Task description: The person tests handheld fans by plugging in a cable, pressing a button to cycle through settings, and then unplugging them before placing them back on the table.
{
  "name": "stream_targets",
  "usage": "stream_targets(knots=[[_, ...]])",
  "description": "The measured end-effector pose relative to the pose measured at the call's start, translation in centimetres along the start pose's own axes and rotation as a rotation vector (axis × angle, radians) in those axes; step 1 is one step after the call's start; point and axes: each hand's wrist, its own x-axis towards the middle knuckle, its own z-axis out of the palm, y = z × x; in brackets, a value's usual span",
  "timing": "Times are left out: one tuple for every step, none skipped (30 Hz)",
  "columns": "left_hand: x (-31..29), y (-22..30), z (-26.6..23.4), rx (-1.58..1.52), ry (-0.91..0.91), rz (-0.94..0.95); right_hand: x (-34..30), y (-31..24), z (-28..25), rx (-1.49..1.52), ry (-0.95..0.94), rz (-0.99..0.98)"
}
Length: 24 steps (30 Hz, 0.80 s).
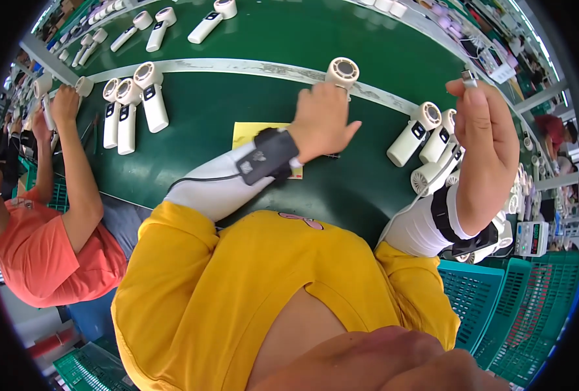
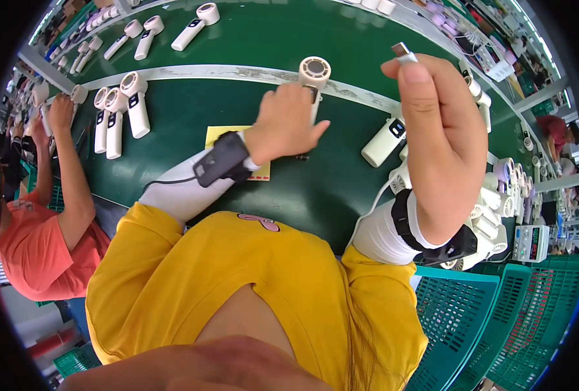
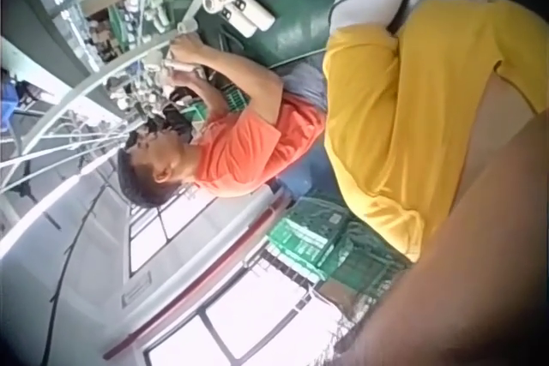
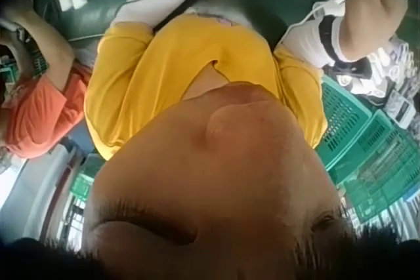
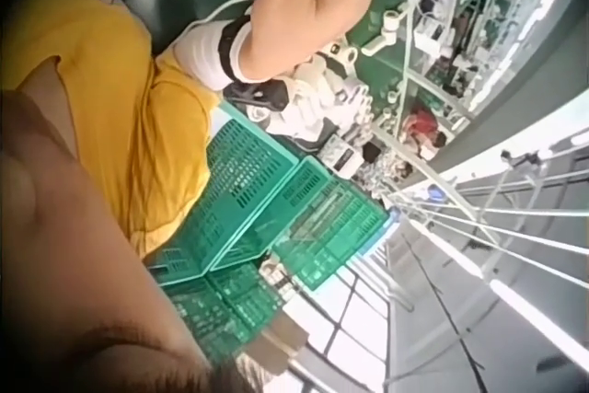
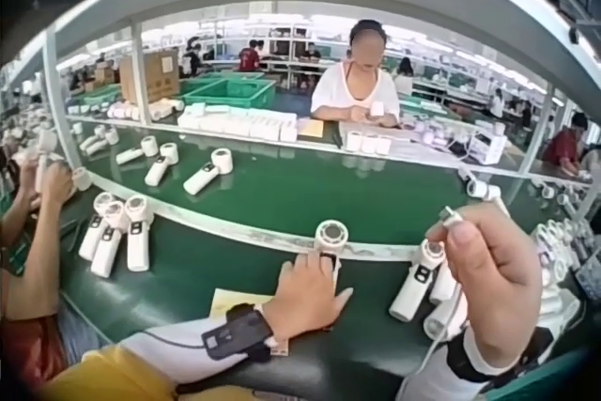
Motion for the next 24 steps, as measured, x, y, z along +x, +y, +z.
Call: stream_targets(knots=[[-0.1,-0.5,0.8,-0.008,0.000,0.002,0.0,-0.1,0.2,0.012,0.002,-0.012],[-0.4,-1.7,0.6,-0.027,-0.181,-0.088,-0.1,-0.3,0.6,0.031,0.011,-0.020],[-0.5,-2.8,0.4,-0.042,-0.361,-0.178,-0.1,-0.3,0.8,0.050,0.020,-0.030],[-0.2,-3.5,-0.1,-0.041,-0.362,-0.179,-0.1,-0.2,0.8,0.051,0.020,-0.030],[0.3,-4.4,-0.8,-0.363,-0.533,-0.265,0.1,-0.1,0.7,0.049,-0.001,0.000],[0.9,-5.0,-1.6,-0.689,-0.697,-0.346,0.3,0.1,0.6,0.046,-0.021,0.028],[1.7,-5.4,-2.2,-1.016,-0.850,-0.418,0.9,0.3,0.7,0.043,-0.037,0.048],[2.0,-5.2,-2.8,-1.011,-0.843,-0.408,1.4,0.6,1.1,0.043,-0.030,0.037],[1.8,-4.8,-3.5,-1.096,-0.713,-0.445,1.9,1.3,1.7,0.058,0.062,0.080],[1.3,-4.2,-4.2,-1.177,-0.582,-0.479,2.4,1.9,2.3,0.074,0.156,0.123],[0.9,-3.7,-4.7,-1.257,-0.449,-0.509,2.7,2.4,2.7,0.076,0.164,0.114],[0.4,-3.1,-5.0,-1.255,-0.450,-0.494,2.9,2.7,3.1,0.138,0.160,0.071],[-0.1,-2.1,-5.0,-1.358,-0.306,-0.481,3.1,3.0,3.4,0.200,0.155,0.028],[-0.7,-1.1,-5.0,-1.459,-0.159,-0.472,3.1,3.1,3.4,0.261,0.144,-0.013],[-1.1,-0.5,-5.1,-1.555,-0.009,-0.462,3.1,3.1,3.2,0.260,0.149,-0.017],[-1.3,-0.3,-5.2,-1.556,-0.009,-0.456,3.0,3.2,2.8,0.152,0.137,-0.135],[-1.5,-0.1,-5.5,-1.626,0.010,-0.432,2.9,3.3,2.5,0.045,0.123,-0.248],[-1.6,0.0,-5.7,-1.695,0.029,-0.408,2.7,3.3,2.2,-0.062,0.108,-0.360],[-1.8,0.2,-6.0,-1.765,0.049,-0.385,2.6,3.3,2.0,-0.062,0.110,-0.359],[-1.9,0.5,-6.5,-1.764,0.047,-0.385,2.4,3.1,1.8,-0.051,0.146,-0.352],[-2.1,0.8,-7.0,-1.776,0.081,-0.368,2.3,3.0,1.7,-0.040,0.182,-0.345],[-2.0,1.0,-7.5,-1.789,0.111,-0.345,2.2,2.9,1.6,-0.031,0.222,-0.339],[-2.0,1.1,-7.8,-1.802,0.142,-0.324,2.2,2.9,1.6,-0.031,0.227,-0.339],[-2.1,1.0,-7.7,-1.802,0.138,-0.321,2.2,2.9,1.9,0.005,0.175,-0.371]])
